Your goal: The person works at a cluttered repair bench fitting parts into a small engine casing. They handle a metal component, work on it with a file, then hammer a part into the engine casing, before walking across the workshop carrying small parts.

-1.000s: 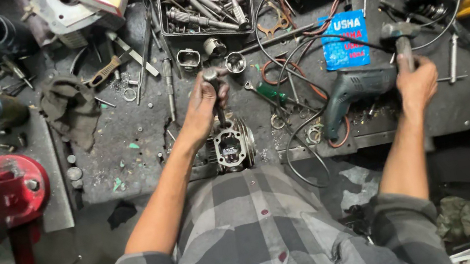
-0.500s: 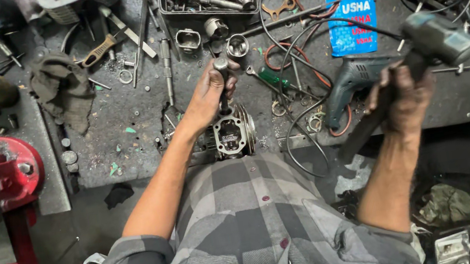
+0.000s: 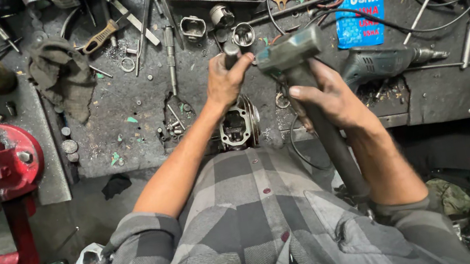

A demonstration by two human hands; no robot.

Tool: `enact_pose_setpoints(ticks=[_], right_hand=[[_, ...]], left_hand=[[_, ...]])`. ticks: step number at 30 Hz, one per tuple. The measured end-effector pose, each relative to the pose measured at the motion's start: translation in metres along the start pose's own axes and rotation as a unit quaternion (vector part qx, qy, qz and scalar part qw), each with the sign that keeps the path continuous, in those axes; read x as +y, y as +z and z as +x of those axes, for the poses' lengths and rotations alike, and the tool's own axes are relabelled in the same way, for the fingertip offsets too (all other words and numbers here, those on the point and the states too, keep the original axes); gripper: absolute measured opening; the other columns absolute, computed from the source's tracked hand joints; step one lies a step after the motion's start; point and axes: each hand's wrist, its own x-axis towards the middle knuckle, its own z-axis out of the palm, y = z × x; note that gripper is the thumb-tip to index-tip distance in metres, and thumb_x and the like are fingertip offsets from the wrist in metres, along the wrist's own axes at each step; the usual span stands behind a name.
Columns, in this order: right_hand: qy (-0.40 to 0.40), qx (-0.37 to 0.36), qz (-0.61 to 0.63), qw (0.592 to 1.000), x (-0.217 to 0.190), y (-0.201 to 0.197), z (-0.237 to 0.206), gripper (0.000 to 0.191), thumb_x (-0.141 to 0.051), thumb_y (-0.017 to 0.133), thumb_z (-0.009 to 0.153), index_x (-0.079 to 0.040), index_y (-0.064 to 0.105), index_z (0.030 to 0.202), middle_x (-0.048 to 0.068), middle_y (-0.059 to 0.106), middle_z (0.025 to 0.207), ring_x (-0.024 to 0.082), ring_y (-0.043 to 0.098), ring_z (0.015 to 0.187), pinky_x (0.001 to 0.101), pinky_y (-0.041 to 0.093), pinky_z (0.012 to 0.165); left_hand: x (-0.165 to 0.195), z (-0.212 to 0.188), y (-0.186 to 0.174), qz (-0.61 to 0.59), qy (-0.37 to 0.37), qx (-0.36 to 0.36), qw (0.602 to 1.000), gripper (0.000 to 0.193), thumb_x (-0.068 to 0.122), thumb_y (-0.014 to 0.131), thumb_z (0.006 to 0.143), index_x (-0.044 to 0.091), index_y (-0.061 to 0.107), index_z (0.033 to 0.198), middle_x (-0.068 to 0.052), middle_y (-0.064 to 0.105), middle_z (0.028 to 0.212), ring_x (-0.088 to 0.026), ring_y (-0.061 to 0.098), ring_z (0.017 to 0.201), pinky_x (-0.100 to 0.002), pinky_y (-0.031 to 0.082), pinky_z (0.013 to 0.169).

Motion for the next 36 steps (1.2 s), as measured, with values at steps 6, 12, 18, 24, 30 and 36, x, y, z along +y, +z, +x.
enact_pose_setpoints(ticks=[6, 12, 18, 24, 30, 36], right_hand=[[0.037, -0.019, 0.002, 0.999, -0.031, 0.018, 0.019, 0.032, -0.025, 0.063, 0.096, -0.007, 0.053, 0.121, 0.003, 0.057, 0.07, 0.012, 0.055, 0.047, 0.0276, 0.047, 0.039], [-0.015, -0.058, -0.001, 0.998, -0.071, 0.014, 0.037, 0.035, -0.026, 0.064, 0.096, -0.005, 0.053, 0.122, 0.003, 0.059, 0.073, 0.012, 0.058, 0.048, 0.0267, 0.047, 0.04], [0.023, -0.109, -0.071, 0.991, -0.087, 0.021, 0.057, 0.041, -0.023, 0.064, 0.089, -0.009, 0.053, 0.126, 0.002, 0.059, 0.071, 0.01, 0.056, 0.044, 0.026, 0.047, 0.035], [0.062, -0.138, -0.121, 0.981, -0.088, 0.031, 0.062, 0.038, -0.024, 0.064, 0.089, -0.005, 0.057, 0.122, 0.002, 0.058, 0.072, 0.01, 0.056, 0.043, 0.0253, 0.047, 0.035], [0.028, -0.113, -0.087, 0.989, -0.095, 0.024, 0.056, 0.035, -0.025, 0.064, 0.092, -0.007, 0.054, 0.12, 0.002, 0.058, 0.072, 0.01, 0.054, 0.043, 0.0251, 0.045, 0.036], [0.088, -0.148, -0.138, 0.975, -0.082, 0.028, 0.061, 0.03, -0.029, 0.061, 0.094, -0.006, 0.059, 0.112, 0.001, 0.056, 0.068, 0.011, 0.053, 0.041, 0.0253, 0.044, 0.036]], left_hand=[[-0.006, 0.002, -0.011, -0.064, -0.021, -0.065, 0.996, 0.02, 0.019, 0.072, 0.09, 0.006, 0.062, 0.078, 0.003, 0.056, 0.062, -0.007, 0.05, 0.056, -0.03, 0.037, 0.053], [-0.004, 0.0, -0.013, -0.117, -0.073, -0.077, 0.987, 0.019, 0.017, 0.071, 0.087, 0.009, 0.057, 0.076, 0.003, 0.053, 0.057, -0.007, 0.048, 0.045, -0.028, 0.034, 0.043], [-0.006, 0.0, -0.011, -0.13, -0.089, -0.071, 0.985, 0.021, 0.02, 0.072, 0.088, 0.009, 0.059, 0.075, 0.004, 0.053, 0.059, -0.007, 0.048, 0.049, -0.028, 0.034, 0.045], [-0.003, 0.0, -0.012, -0.122, -0.081, -0.071, 0.987, 0.02, 0.021, 0.072, 0.086, 0.008, 0.061, 0.076, 0.004, 0.054, 0.057, -0.007, 0.049, 0.048, -0.028, 0.035, 0.045], [0.001, -0.002, -0.011, -0.134, -0.099, -0.079, 0.983, 0.023, 0.02, 0.072, 0.088, 0.009, 0.057, 0.074, 0.003, 0.052, 0.057, -0.008, 0.048, 0.047, -0.028, 0.034, 0.044], [0.009, -0.001, -0.013, -0.144, -0.105, -0.073, 0.981, 0.02, 0.019, 0.073, 0.084, 0.01, 0.058, 0.076, 0.003, 0.053, 0.058, -0.007, 0.049, 0.048, -0.028, 0.035, 0.044]])
